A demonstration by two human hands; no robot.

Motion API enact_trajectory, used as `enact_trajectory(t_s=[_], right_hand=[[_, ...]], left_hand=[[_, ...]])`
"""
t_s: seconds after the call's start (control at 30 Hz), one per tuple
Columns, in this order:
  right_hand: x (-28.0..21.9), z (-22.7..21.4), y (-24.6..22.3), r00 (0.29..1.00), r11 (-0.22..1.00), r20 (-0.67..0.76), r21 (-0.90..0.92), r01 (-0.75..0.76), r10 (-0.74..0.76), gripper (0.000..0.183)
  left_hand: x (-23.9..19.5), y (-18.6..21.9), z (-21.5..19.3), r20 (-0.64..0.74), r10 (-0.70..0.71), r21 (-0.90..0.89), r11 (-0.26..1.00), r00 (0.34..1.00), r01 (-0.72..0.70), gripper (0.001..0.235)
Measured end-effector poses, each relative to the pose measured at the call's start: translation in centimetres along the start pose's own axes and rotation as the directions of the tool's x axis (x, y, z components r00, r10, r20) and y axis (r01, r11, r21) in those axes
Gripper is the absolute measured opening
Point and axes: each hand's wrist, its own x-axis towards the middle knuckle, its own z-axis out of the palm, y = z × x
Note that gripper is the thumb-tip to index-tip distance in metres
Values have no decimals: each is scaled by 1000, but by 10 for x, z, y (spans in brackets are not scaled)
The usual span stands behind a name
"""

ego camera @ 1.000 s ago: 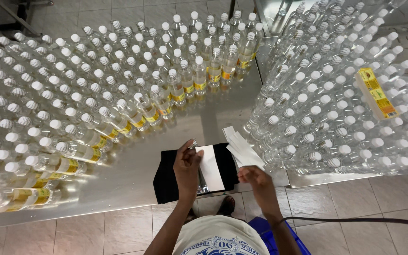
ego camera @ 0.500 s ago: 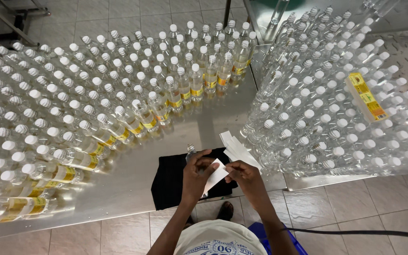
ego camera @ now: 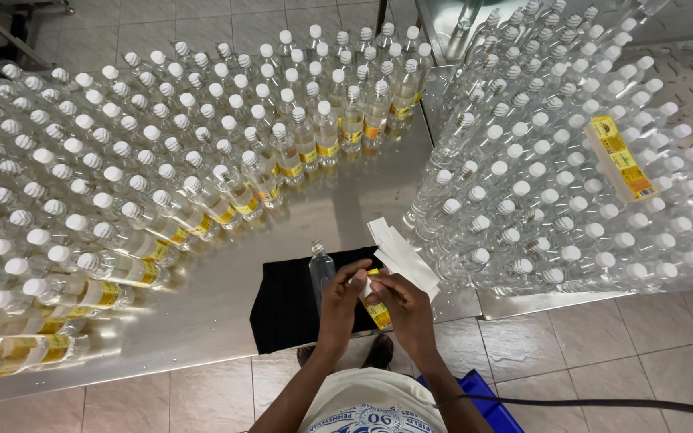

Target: The person repeatedly picks up clear plastic bottles from a table, applies yellow labels to them by hand, and places the labeled bottles back on the table. The person handles the bottles one at a time and uses a stack of labels placed on a black cloth.

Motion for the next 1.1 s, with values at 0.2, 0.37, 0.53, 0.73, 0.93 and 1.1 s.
enact_trajectory(t_s=[0.2, 0.37, 0.53, 0.73, 0.93, 1.1], right_hand=[[20, -10, 30, 1000, 968, 27, 249, 8, -15, 23], [19, -39, 5, 988, 937, -111, 342, -66, 110, 23], [9, -110, 32, 935, 893, -299, 449, -40, 192, 29], [-24, -184, 20, 833, 862, -539, 474, 177, 126, 14], [-19, -170, 14, 900, 846, -435, 490, 210, 29, 20], [5, -111, 10, 947, 841, -261, 540, -19, 189, 21]], left_hand=[[25, -51, 0, -26, -143, -103, 985, 989, 140, 36], [58, -84, 4, -142, -214, -248, 953, 967, 175, 29], [133, -174, -30, -317, -394, -421, 874, 863, 244, 42], [162, -206, -13, -585, -357, -233, 934, 729, 271, 36], [152, -210, 17, -279, -315, -35, 947, 907, 318, 49], [44, -104, 38, 80, 207, 493, 842, 975, -219, 35]])
